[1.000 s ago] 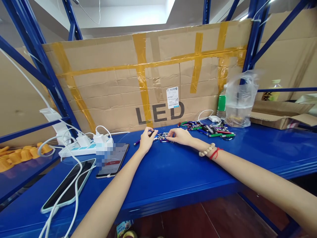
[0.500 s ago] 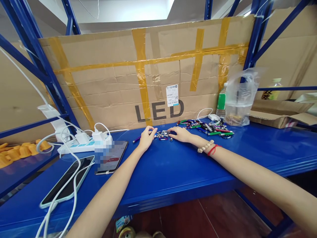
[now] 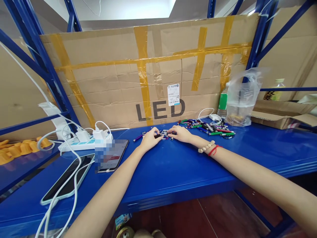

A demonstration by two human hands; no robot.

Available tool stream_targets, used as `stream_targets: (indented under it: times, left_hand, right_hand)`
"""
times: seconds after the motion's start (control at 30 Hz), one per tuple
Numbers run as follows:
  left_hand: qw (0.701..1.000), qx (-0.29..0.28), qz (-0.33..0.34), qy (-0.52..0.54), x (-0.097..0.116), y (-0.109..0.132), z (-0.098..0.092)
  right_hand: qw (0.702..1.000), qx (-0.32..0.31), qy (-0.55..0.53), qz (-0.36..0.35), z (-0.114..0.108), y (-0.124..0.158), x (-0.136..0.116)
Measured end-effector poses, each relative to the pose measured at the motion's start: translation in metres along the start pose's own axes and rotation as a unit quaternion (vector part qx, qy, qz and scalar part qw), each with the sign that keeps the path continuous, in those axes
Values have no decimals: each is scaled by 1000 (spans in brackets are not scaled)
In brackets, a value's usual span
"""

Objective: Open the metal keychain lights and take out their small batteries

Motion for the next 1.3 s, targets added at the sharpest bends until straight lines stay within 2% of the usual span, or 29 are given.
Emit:
stream_targets:
  times: [0.37, 0.53, 0.73, 1.07, 1.3]
  left_hand:
    - [982, -67, 51, -170, 14, 4, 11]
    - [975, -50, 31, -216, 14, 3, 9]
    - [969, -23, -11, -245, 12, 2, 2]
    - [960, -20, -30, -278, 10, 2, -1]
    - [960, -15, -9, -280, 13, 2, 1]
  right_hand:
    - [1000, 20, -13, 1, -1, -1, 1]
    - [1000, 29, -8, 3, -5, 0, -1]
    - [997, 72, 14, 20, -19, 3, -10]
    - [999, 5, -27, -30, -13, 6, -28]
    - [999, -14, -42, -26, -10, 6, -28]
Point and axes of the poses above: each hand's wrist, its own y-axis away from the middle knuckle, its own z-axis out of the palm, x = y × z, the point moved 6 cm from there along -y, towards the middle knuckle, and after that the axes turned 13 degrees about y, right-handed, at the moved point
